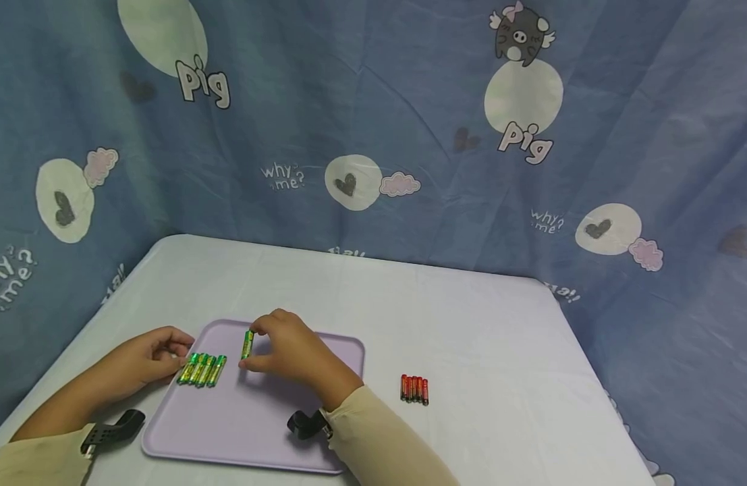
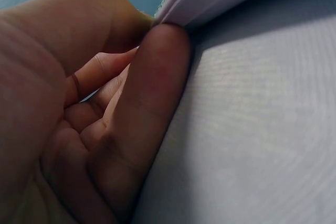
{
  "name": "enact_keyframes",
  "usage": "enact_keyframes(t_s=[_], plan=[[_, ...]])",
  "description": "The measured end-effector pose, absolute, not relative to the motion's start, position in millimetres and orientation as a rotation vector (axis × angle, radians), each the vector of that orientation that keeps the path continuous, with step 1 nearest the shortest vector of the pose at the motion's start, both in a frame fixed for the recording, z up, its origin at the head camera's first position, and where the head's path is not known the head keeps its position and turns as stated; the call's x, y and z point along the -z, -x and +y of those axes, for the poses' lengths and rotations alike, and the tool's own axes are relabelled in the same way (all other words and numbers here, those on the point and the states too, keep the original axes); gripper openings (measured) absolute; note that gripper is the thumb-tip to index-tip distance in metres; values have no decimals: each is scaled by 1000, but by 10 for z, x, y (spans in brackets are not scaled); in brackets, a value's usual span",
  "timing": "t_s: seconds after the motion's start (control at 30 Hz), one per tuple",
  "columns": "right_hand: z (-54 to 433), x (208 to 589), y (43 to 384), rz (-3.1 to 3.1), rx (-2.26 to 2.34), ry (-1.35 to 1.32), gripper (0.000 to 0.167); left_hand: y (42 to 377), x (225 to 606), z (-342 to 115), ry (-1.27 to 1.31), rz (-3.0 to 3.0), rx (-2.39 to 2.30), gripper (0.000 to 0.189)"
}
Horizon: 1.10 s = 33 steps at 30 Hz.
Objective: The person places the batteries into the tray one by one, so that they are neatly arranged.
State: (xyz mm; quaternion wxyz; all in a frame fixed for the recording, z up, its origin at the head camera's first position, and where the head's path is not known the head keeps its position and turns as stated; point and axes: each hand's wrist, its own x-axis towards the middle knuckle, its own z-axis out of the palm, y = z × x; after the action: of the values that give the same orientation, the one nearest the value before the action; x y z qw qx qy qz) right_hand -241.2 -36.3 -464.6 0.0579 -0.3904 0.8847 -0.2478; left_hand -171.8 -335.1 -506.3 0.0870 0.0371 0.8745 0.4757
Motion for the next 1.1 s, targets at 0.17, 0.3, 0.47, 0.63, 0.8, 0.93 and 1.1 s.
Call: enact_keyframes(t_s=[0.17, 0.3, 0.47, 0.63, 0.8, 0.93, 1.1], plan=[[-551, 4767, 2394, 2654, 742, 1170, 55, 1717, 5060, -3352, -99, 2603, -1409, 39], [-657, 4848, 2373, 2660, 679, 1192, 52, 1719, 5053, -3347, -108, 2616, -1400, 38], [-750, 4879, 2339, 2698, 577, 1206, 51, 1719, 5046, -3352, -115, 2636, -1380, 36], [-806, 4910, 2265, 2775, 454, 1179, 52, 1724, 5071, -3363, -129, 2644, -1382, 36], [-852, 4897, 2186, 2835, 392, 1108, 56, 1727, 5090, -3373, -144, 2641, -1397, 36], [-882, 4894, 2149, 2861, 379, 1067, 58, 1726, 5098, -3375, -152, 2632, -1414, 36], [-882, 4914, 2148, 2868, 378, 1073, 60, 1718, 5090, -3373, -157, 2629, -1421, 36]])
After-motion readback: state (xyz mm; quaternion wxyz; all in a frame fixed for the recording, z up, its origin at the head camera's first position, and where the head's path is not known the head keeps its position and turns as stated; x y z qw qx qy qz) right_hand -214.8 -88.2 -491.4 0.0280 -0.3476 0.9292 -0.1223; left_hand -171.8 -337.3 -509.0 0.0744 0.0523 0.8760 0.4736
